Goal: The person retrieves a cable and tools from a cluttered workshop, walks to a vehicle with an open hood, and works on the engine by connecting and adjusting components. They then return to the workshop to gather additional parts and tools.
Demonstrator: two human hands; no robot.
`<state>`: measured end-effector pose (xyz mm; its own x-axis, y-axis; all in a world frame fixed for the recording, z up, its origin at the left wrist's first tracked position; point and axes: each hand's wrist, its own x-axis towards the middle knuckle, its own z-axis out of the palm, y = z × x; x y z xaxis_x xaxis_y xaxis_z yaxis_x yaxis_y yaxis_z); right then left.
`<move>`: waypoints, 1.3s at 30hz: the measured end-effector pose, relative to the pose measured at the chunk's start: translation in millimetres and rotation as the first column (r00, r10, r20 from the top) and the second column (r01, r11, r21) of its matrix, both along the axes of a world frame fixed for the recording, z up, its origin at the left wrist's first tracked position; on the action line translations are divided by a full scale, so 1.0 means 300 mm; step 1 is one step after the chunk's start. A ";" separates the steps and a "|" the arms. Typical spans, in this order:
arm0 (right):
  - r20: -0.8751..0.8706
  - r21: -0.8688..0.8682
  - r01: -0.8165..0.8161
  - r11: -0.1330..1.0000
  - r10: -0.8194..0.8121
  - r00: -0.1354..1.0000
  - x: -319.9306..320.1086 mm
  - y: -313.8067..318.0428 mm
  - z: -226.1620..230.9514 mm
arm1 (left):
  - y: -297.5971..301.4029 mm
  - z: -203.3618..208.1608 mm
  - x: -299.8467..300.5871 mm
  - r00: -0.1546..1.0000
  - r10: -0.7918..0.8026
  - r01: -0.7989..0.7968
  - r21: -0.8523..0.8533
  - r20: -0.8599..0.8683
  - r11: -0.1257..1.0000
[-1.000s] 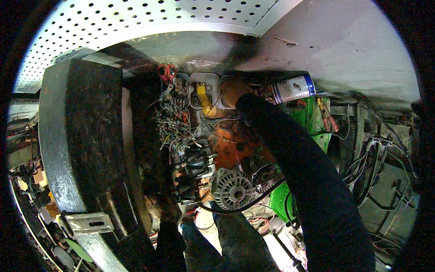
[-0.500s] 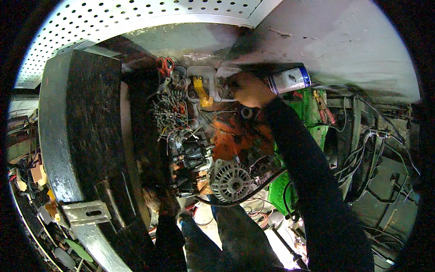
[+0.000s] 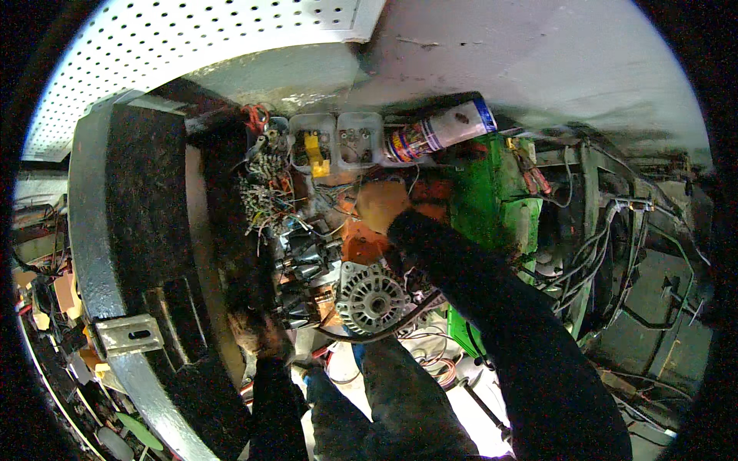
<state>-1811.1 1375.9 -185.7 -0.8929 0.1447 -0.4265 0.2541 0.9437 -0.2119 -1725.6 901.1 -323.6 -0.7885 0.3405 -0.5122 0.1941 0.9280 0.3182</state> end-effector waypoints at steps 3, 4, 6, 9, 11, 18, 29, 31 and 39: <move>-0.075 0.035 -0.030 0.999 0.033 0.997 -0.012 -0.021 -0.045 | 0.018 0.023 -0.023 0.998 0.041 -0.040 0.027 -0.039 0.999; -0.101 -0.011 -0.024 1.000 0.023 0.995 -0.009 -0.024 -0.060 | 0.023 0.037 -0.033 0.997 0.057 -0.055 0.034 -0.051 0.998; -0.157 -0.041 0.049 0.998 -0.055 0.986 0.002 -0.019 -0.073 | 0.033 0.077 -0.048 0.989 0.105 -0.098 0.066 -0.108 0.993; -0.245 -0.128 0.288 0.949 -0.312 0.918 0.039 0.033 -0.035 | 0.047 0.168 -0.045 0.936 0.210 -0.179 0.133 -0.284 0.975; -0.096 -0.601 0.494 0.628 -0.671 0.735 0.056 0.085 0.021 | 0.062 0.247 -0.007 0.851 0.272 -0.201 0.199 -0.450 0.959; -0.360 0.052 0.250 0.967 -0.215 0.908 -0.036 0.113 0.241 | 0.151 0.565 0.250 0.683 0.363 0.059 0.543 -0.634 0.838; -0.342 -0.515 0.047 0.856 -0.255 0.905 0.146 -0.351 0.861 | -0.177 0.927 0.586 0.880 0.260 -0.389 0.289 0.396 0.875; -0.170 -0.809 0.171 0.562 -0.502 0.848 0.152 -0.493 0.997 | -0.290 0.910 0.614 0.852 0.348 -0.451 0.213 0.391 0.867; -0.189 -0.774 -0.176 0.608 0.043 0.981 0.254 -1.198 1.321 | -0.785 0.824 0.708 0.627 0.640 -0.722 0.021 0.445 0.692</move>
<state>-1735.0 1016.3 210.6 -0.9361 -0.2889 -0.2008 0.0658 0.4168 -0.9066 -1513.1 665.5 -76.4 -0.5890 -0.0982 -0.8021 -0.6417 0.6601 0.3905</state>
